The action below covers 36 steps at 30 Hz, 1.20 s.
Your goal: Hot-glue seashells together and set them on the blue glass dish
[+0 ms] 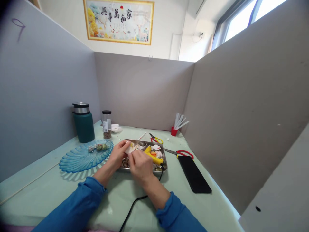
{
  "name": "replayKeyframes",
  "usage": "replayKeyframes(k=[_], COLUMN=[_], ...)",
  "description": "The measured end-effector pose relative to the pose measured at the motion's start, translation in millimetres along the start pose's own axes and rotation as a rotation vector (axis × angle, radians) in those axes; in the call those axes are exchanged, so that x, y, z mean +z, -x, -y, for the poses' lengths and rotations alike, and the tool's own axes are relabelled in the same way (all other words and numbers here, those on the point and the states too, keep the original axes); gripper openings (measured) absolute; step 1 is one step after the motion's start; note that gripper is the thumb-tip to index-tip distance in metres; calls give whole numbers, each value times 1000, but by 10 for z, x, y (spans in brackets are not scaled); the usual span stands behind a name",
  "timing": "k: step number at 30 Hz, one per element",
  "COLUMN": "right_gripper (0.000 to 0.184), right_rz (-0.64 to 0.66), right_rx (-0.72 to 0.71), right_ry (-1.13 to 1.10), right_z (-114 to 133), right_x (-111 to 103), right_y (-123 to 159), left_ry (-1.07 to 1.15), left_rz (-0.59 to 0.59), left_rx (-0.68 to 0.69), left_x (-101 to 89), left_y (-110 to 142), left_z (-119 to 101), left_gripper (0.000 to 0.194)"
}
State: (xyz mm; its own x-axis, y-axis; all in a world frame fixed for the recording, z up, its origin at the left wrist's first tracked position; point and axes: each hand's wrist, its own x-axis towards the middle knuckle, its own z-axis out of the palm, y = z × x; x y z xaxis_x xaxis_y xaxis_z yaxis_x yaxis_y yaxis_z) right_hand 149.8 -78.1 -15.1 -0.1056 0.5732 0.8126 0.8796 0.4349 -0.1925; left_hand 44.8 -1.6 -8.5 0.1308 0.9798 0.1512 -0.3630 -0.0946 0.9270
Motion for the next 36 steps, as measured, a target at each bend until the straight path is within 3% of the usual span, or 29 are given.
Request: replayKeyframes(k=[2,5,16,36], right_gripper=[16,17,11,10], right_rz=[-83,-125,-188,-131], right_rx=[120,219,364,431], right_ry=[-77,-154,-319,-428], right_z=[-63,-159,-195,-236], right_x=[-13,12,36,38], right_y=[-31,-46,-30,-28], left_ry=[30,49,72,-24], left_rz=[93,208,351,334], left_rx=[-2,-3,-44,-91], left_x=[20,42,-1,4], left_y=[31,66,67,57], left_z=[-22,-37,-3,-18], left_gripper=[37,37,36,38])
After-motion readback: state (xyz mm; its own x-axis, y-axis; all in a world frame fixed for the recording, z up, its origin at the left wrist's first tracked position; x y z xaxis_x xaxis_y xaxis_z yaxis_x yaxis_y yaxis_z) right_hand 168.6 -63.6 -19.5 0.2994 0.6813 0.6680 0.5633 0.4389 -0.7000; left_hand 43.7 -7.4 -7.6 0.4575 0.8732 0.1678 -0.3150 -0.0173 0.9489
